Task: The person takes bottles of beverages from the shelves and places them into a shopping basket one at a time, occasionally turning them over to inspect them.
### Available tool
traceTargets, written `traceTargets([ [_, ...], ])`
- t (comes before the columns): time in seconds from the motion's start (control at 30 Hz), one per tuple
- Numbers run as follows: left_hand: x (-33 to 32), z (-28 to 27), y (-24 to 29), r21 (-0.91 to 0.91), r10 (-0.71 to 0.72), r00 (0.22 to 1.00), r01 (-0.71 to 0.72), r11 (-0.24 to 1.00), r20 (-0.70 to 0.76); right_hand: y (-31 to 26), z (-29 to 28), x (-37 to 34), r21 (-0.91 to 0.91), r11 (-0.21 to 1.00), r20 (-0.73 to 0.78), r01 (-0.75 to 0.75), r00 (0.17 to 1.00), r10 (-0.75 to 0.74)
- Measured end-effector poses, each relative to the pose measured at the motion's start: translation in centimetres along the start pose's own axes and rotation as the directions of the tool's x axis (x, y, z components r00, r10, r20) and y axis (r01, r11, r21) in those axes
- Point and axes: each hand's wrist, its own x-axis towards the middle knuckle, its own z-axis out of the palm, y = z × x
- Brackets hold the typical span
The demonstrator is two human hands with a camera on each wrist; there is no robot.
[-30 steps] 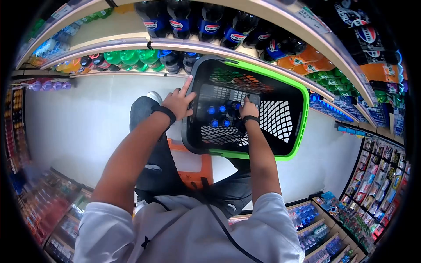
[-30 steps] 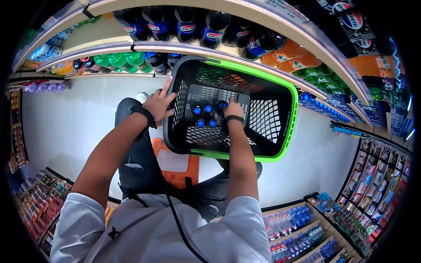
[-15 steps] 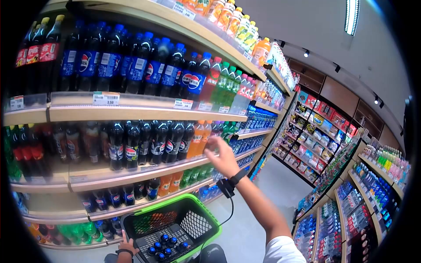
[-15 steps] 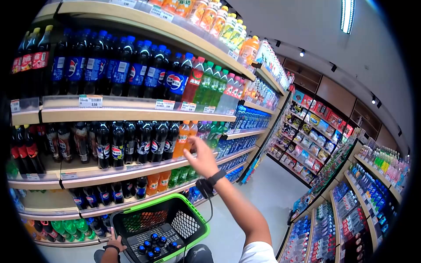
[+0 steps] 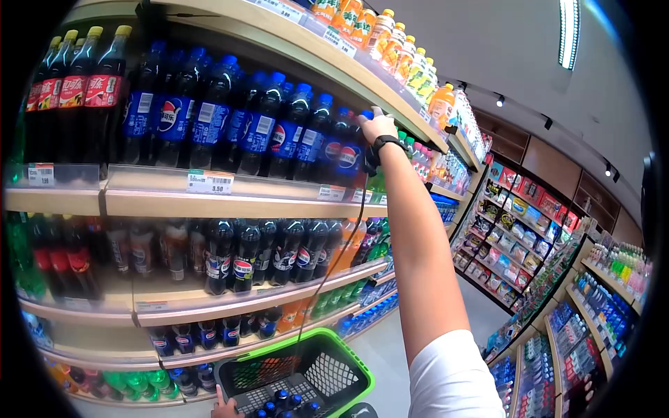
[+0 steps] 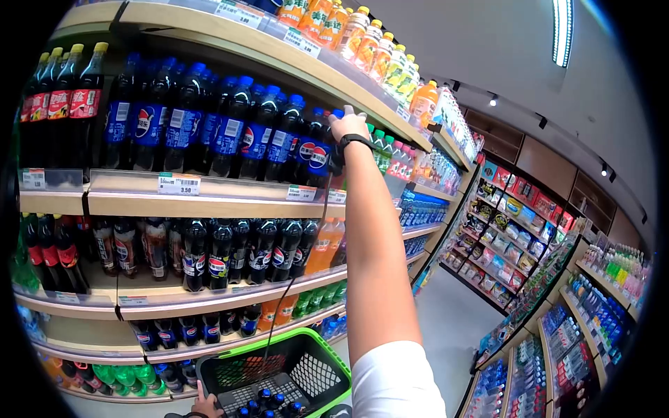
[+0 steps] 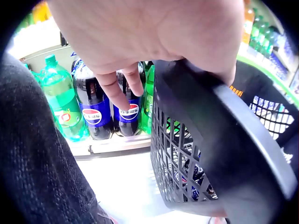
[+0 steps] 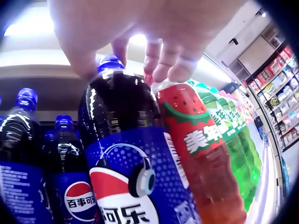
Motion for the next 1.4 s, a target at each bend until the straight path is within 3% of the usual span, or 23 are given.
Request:
traceTargets([
  [0.13, -2.4, -3.3, 3.0, 0.078, -0.014, 0.998, 0.009, 0.997, 0.066, -0.8, 0.7, 1.3, -0.072, 0.995, 0.011, 0.071, 0.997, -0.07],
  [0.17, -2.2, -2.7, 2.2, 0.003, 0.026, 0.999, -0.026, 1.0, 0.041, -1.7, -0.4, -0.1, -0.082, 0.995, -0.013, 0.051, 0.999, -0.053],
  [0.27, -2.1, -2.5, 2.0, 0.078, 0.021, 0.998, -0.026, 0.997, 0.061, -1.4, -2.7, -2.8, -0.092, 0.958, -0.132, 0.271, 0.95, -0.282],
  [0.33, -2.8, -3.8, 2.7, 0.051, 0.072, 0.993, -0.077, 0.996, 0.092, -1.4, -5.8, -6.8, -0.154, 0.913, -0.082, 0.378, 0.916, -0.393],
  [0.4, -2.6, -4.8, 3.1, 0.032, 0.07, 0.997, -0.069, 0.997, -0.031, 1.1, -6.7, -10.8, -0.078, 0.841, -0.147, 0.535, 0.828, -0.54],
  [0.47, -2.5, -4.2, 3.1, 0.034, 0.066, 0.993, -0.064, 0.997, -0.094, 3.6, -7.4, -17.3, 0.083, 0.842, -0.369, 0.532, 0.802, -0.47],
  [0.53, -2.4, -3.7, 3.0, 0.192, 0.107, 0.984, -0.079, 0.978, -0.142, 6.7, -6.9, -24.5, 0.326, 0.895, -0.52, 0.303, 0.849, -0.097],
  [0.57, -3.6, -4.5, 4.2, 0.27, 0.128, 0.979, -0.081, 0.959, -0.161, 7.3, -7.3, -29.0, 0.675, 0.731, -0.358, 0.098, 0.91, 0.208],
  [0.6, -6.5, -5.8, 6.7, 0.122, 0.317, 0.879, -0.292, 0.949, -0.358, 8.8, -6.4, -37.0, 0.978, 0.211, -0.11, 0.006, 0.867, 0.486],
  [0.63, -11.0, -9.5, 11.0, -0.01, 0.376, 0.822, -0.42, 0.907, -0.427, 8.8, -6.5, -41.4, 0.998, 0.009, 0.045, -0.061, 0.819, 0.573],
  [0.67, -16.3, -13.6, 15.4, -0.301, 0.329, 0.866, -0.45, 0.841, -0.377, 8.0, -7.7, -45.9, 0.979, -0.129, 0.203, -0.157, 0.807, 0.555],
  [0.7, -18.9, -14.3, 16.4, -0.544, 0.334, 0.857, -0.509, 0.667, -0.392, 8.6, -6.9, -50.7, 0.948, -0.237, 0.308, -0.213, 0.801, 0.513],
  [0.73, -22.1, -15.5, 17.4, -0.647, 0.383, 0.82, -0.572, 0.504, -0.426, 9.1, -6.7, -54.6, 0.9, -0.334, 0.417, -0.281, 0.783, 0.462],
  [0.77, -25.1, -15.9, 18.3, -0.723, 0.369, 0.783, -0.613, 0.318, -0.501, 8.3, -7.1, -57.2, 0.86, -0.328, 0.505, -0.392, 0.752, 0.424],
  [0.83, -29.2, -15.4, 18.3, -0.748, 0.1, 0.79, -0.606, 0.271, -0.604, 6.5, -8.2, -62.4, 0.74, -0.275, 0.672, -0.613, 0.68, 0.292],
  [0.87, -34.2, -18.4, 22.1, -0.84, 0.195, 0.841, -0.531, 0.11, -0.506, 5.3, -9.1, -63.7, 0.687, -0.336, 0.721, -0.644, 0.66, 0.21],
  [1.0, -41.0, -17.6, 22.9, -0.701, -0.047, 0.746, -0.599, 0.387, -0.664, 5.4, -12.3, -66.2, 0.632, -0.428, 0.716, -0.645, 0.698, 0.005],
  [1.07, -43.5, -17.2, 23.7, -0.749, -0.01, 0.82, -0.518, 0.414, -0.573, 6.4, -13.2, -66.3, 0.622, -0.443, 0.703, -0.646, 0.709, -0.047],
  [1.1, -44.4, -16.9, 24.1, -0.78, -0.028, 0.839, -0.493, 0.386, -0.544, 6.5, -13.7, -65.9, 0.647, -0.387, 0.717, -0.657, 0.697, 0.016],
  [1.17, -45.7, -16.6, 25.0, -0.82, -0.11, 0.855, -0.439, 0.368, -0.507, 7.3, -14.5, -65.5, 0.726, -0.33, 0.639, -0.604, 0.769, -0.002],
  [1.27, -44.4, -15.7, 24.4, -0.698, -0.041, 0.765, -0.561, 0.445, -0.642, 7.6, -15.4, -64.9, 0.846, -0.243, 0.486, -0.474, 0.874, -0.014],
  [1.3, -43.8, -15.4, 23.3, -0.596, 0.007, 0.696, -0.619, 0.511, -0.718, 7.5, -15.8, -64.6, 0.883, -0.233, 0.409, -0.407, 0.912, -0.042],
  [1.4, -41.8, -14.9, 22.3, -0.397, 0.159, 0.547, -0.75, 0.529, -0.822, 7.3, -15.5, -63.5, 0.869, -0.296, 0.41, -0.397, 0.912, -0.021],
])
